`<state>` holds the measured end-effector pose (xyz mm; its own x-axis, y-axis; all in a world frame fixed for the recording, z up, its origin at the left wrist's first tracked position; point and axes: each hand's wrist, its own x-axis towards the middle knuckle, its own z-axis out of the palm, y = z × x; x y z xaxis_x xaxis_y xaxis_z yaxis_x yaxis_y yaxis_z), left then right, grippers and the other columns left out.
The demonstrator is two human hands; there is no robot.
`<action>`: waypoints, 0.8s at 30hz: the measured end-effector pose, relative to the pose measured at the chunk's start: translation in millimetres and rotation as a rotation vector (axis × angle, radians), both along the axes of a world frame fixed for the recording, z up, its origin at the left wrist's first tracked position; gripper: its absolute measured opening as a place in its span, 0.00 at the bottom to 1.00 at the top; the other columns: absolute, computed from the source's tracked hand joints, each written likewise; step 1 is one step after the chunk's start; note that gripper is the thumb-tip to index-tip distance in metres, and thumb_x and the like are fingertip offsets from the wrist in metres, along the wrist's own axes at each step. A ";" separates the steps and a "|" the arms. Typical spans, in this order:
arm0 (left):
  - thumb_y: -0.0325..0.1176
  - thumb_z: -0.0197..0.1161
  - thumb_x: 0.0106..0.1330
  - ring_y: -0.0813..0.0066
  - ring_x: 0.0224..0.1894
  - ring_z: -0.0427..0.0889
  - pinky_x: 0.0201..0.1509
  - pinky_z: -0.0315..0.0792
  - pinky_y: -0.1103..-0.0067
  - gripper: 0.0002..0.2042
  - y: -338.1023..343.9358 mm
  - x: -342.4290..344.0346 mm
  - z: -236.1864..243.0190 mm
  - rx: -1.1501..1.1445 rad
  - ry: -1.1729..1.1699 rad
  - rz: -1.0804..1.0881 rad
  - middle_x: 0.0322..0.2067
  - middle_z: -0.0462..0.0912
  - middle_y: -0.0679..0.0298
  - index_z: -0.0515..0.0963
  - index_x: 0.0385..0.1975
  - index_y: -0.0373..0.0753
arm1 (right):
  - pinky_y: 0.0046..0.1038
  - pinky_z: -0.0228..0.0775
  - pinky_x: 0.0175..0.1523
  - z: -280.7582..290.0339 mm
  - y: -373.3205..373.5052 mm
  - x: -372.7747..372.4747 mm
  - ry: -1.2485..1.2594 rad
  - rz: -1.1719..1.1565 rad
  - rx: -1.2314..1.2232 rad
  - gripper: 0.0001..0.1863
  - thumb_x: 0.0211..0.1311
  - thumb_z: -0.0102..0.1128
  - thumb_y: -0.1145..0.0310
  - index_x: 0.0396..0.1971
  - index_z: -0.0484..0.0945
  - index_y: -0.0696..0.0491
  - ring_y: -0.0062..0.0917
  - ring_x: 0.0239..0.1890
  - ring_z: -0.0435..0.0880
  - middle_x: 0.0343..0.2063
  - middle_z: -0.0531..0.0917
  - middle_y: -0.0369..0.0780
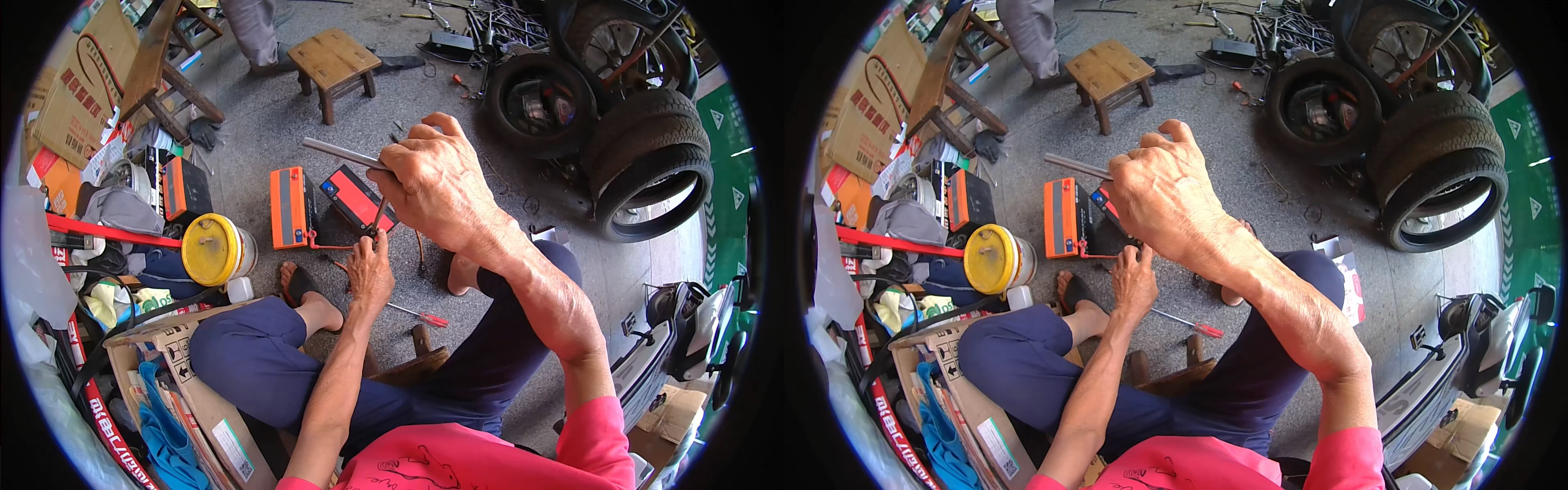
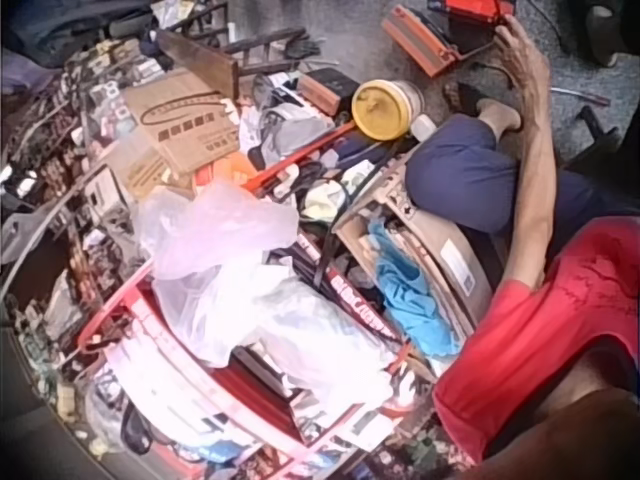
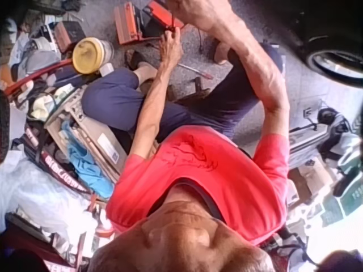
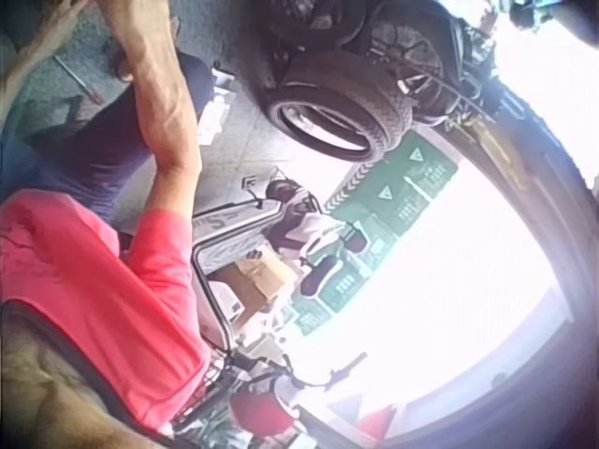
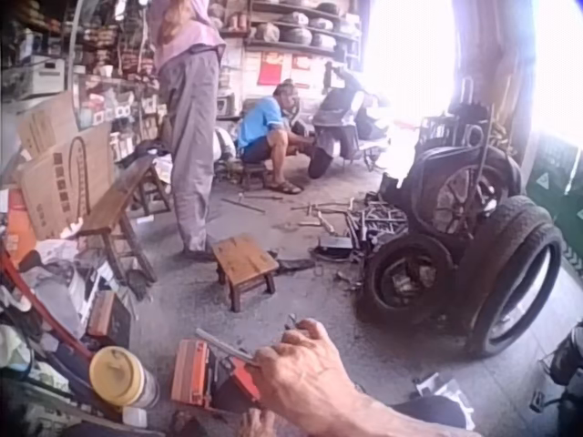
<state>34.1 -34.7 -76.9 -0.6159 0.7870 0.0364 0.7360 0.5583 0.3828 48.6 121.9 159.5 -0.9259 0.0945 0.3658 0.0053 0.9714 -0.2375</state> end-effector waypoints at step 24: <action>0.25 0.63 0.57 0.53 0.49 0.71 0.50 0.67 0.61 0.32 -1.5 0.4 2.9 -0.008 -0.110 0.029 0.45 0.67 0.53 0.64 0.64 0.36 | 0.40 0.61 0.58 -0.3 -3.3 -0.1 -0.022 0.006 0.014 0.07 0.53 0.62 0.70 0.19 0.79 0.54 0.32 0.32 0.80 0.18 0.81 0.39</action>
<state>34.5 -36.1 -73.9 -0.6386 0.7686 -0.0385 0.6732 0.5822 0.4559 48.5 118.5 159.3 -0.9343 0.0841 0.3463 0.0049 0.9747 -0.2237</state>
